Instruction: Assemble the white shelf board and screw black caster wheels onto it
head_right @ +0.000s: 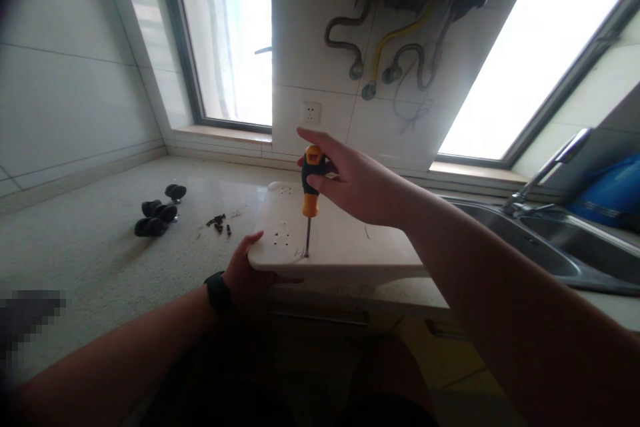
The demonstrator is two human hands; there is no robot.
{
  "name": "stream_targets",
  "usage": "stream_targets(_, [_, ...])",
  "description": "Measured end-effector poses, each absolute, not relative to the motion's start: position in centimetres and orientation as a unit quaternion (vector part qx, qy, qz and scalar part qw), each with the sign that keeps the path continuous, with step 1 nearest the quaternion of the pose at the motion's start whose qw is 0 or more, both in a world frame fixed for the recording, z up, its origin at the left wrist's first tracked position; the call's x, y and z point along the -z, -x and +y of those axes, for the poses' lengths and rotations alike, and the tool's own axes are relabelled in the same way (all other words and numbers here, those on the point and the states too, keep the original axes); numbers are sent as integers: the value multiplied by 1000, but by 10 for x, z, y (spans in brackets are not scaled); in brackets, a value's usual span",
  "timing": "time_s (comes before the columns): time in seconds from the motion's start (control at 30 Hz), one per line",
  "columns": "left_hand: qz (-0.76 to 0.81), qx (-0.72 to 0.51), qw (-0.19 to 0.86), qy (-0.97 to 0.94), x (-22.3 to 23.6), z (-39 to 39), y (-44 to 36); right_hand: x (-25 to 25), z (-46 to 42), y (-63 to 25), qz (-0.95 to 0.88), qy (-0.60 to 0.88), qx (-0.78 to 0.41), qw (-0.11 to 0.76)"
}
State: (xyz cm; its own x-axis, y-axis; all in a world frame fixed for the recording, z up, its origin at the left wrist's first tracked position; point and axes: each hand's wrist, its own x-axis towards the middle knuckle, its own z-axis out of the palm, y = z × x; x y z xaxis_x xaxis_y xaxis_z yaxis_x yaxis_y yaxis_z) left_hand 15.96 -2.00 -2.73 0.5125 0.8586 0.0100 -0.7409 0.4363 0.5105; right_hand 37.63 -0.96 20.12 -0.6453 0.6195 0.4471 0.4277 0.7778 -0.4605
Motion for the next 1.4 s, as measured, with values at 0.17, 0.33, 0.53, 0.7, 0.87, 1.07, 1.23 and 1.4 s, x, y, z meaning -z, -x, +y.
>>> stream_targets(0.17, [131, -481, 833, -239, 26, -21, -160, -201, -17, -370, -856, 386, -65, 337])
stream_targets(0.33, [146, -486, 829, -235, 24, -23, -160, -201, -20, -367, -813, 452, 30, 365])
stream_targets(0.53, [140, -482, 834, -228, 24, -22, -160, -203, -13, -377, -860, 395, -66, 316])
stream_targets(0.7, [133, -481, 833, -239, 25, -22, -160, -210, -14, -383, -876, 335, -209, 278])
stream_targets(0.87, [137, -480, 832, -240, 25, -21, -159, -208, -13, -377, -863, 344, -181, 322])
stream_targets(1.07, [145, -482, 828, -247, 22, -22, -160, -192, -14, -364, -809, 417, -53, 412])
stream_targets(1.23, [152, -485, 825, -248, 20, -23, -160, -191, -20, -363, -798, 431, -6, 421])
stream_targets(1.4, [143, -479, 827, -257, 22, -23, -160, -203, -21, -376, -738, 422, 50, 524])
